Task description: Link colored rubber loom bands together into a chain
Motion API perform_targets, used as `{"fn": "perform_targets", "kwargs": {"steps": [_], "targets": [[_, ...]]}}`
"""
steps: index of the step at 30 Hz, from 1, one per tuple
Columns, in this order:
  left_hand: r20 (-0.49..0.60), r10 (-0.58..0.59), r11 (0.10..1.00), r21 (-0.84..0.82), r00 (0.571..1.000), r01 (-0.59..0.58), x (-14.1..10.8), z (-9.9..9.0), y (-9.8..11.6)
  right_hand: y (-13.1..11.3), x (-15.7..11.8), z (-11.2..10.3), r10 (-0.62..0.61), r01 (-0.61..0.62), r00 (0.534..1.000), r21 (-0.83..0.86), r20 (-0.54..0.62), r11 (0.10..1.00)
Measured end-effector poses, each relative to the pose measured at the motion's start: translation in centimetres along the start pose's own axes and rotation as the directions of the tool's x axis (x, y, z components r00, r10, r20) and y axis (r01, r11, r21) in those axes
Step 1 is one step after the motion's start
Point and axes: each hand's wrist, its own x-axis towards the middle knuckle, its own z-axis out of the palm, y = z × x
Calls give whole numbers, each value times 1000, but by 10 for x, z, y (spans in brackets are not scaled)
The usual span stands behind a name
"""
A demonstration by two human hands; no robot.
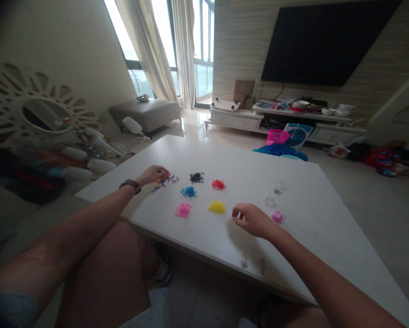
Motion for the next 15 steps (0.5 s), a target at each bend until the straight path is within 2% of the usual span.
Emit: {"fn": "perform_targets", "kwargs": {"steps": [7,15], "targets": [[9,49,998,-36,999,-49,0,0,-2,3,1,2,-5,5,1000,-3,12,1000],[11,39,998,-40,999,-39,-4,-2,7,2,1,2,-10,10,1000,10,18,1000]]}}
